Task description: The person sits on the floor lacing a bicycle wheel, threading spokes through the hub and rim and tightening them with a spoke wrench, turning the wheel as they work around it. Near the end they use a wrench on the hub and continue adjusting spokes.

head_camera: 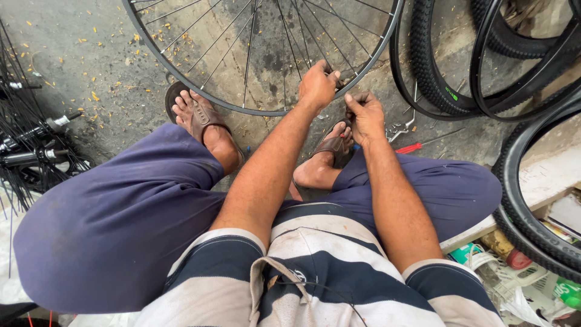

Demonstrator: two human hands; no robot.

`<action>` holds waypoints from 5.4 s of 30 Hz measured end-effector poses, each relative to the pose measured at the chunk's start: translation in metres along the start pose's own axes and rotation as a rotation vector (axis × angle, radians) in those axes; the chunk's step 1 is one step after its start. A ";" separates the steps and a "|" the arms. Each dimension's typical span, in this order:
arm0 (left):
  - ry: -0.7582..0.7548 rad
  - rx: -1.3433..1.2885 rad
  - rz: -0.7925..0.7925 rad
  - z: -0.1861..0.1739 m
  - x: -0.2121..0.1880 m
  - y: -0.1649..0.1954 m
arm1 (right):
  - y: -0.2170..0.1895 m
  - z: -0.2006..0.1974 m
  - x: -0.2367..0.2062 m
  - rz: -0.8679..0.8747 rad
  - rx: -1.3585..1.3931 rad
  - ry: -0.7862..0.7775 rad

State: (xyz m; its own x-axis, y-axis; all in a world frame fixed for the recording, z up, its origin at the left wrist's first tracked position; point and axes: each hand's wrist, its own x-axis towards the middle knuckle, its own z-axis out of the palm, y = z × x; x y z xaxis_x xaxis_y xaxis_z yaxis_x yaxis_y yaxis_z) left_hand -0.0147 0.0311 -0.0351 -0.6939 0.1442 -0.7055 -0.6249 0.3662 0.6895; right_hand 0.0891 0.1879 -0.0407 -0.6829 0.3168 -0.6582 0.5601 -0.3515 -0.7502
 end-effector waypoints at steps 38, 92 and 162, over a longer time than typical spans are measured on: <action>0.036 0.013 0.031 0.009 0.006 -0.010 | 0.004 0.017 0.007 -0.158 -0.290 0.065; 0.294 0.875 1.042 -0.057 0.004 0.049 | -0.003 0.027 0.017 -0.012 0.111 -0.142; -0.110 0.748 0.772 -0.028 0.014 0.012 | 0.023 -0.014 0.048 -0.196 -0.095 -0.027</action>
State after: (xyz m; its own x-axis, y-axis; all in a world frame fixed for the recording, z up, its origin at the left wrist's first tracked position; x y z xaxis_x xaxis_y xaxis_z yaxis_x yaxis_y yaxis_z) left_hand -0.0419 0.0114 -0.0316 -0.7477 0.6447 -0.1592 0.3705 0.6040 0.7057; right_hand 0.0755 0.2078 -0.0903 -0.7947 0.3473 -0.4979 0.4558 -0.2002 -0.8672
